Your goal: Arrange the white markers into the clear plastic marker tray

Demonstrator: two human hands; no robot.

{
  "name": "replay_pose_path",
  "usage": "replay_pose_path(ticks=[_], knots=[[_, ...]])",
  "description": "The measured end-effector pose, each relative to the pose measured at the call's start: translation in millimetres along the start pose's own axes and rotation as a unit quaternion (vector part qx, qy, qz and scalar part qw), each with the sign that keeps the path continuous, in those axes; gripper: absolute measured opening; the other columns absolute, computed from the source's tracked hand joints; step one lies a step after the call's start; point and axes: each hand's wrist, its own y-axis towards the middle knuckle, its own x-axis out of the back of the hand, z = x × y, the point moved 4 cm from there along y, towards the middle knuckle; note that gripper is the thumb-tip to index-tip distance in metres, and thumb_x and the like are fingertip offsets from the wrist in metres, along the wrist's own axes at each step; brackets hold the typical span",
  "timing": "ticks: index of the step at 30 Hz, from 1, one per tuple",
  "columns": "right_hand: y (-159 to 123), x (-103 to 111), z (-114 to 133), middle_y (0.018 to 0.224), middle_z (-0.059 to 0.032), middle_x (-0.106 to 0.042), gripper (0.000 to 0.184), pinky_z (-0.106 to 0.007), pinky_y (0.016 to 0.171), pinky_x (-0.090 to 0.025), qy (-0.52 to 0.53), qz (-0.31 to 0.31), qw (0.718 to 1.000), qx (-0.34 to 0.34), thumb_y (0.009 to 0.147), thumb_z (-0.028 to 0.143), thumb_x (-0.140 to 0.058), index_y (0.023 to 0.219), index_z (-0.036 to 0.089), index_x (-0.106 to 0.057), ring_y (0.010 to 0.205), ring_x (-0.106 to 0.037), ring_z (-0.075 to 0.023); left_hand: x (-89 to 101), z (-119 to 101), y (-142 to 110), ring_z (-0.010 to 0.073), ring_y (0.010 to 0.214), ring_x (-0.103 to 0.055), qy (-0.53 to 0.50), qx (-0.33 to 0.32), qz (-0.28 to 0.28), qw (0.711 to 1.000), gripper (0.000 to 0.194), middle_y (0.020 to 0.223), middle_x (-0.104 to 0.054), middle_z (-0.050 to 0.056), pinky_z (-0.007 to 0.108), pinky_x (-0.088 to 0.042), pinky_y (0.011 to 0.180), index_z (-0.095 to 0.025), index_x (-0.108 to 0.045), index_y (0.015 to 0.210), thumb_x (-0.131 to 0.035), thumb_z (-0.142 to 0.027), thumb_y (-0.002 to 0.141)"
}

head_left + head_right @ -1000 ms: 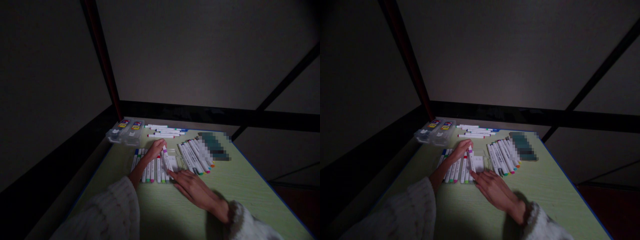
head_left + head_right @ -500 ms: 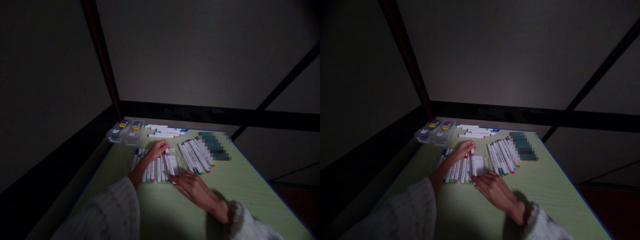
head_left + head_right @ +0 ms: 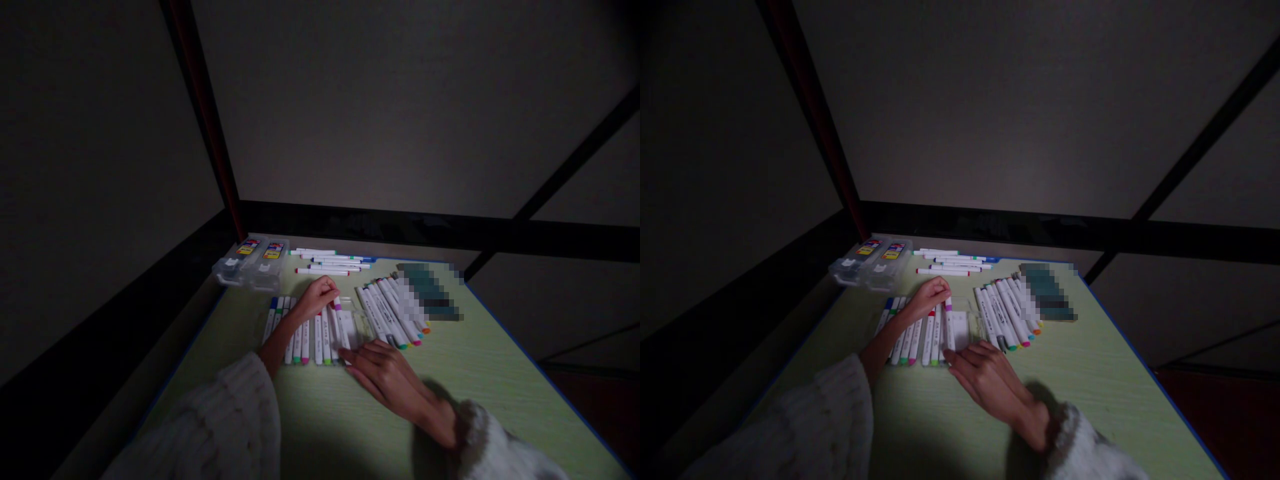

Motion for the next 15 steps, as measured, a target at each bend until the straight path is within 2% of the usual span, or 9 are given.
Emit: replay_pose_path(ticks=[11, 15], knots=[[1.2, -0.6, 0.2, 0.075, -0.0053, -0.063, 0.029, -0.031, 0.065, -0.044, 0.002, 0.004, 1.000, -0.010, 0.090, 0.024, -0.036, 0.108, 0.015, -0.056, 0.071, -0.057, -0.0169, 1.6, 2.3, 2.4, 0.0073, 0.056, -0.046, -0.003, -0.012, -0.021, 1.000, 0.019, 0.057, -0.048, -0.005, 0.019, -0.034, 0.054, -0.015, -0.047, 0.064, -0.063, -0.024, 0.063], [1.0, -1.2, -1.4, 0.078, -0.0061, -0.063, 0.029, -0.032, 0.066, -0.044, 0.012, 0.009, 1.000, -0.023, 0.090, 0.023, -0.037, 0.111, 0.015, -0.055, 0.074, -0.056, -0.0181, 3.9, 3.9, 2.3, 0.0091, 0.062, -0.049, 0.032, -0.028, -0.036, 0.998, 0.013, 0.063, -0.051, -0.003, 0.021, -0.038, 0.062, -0.015, -0.050, 0.067, -0.062, -0.020, 0.065]])
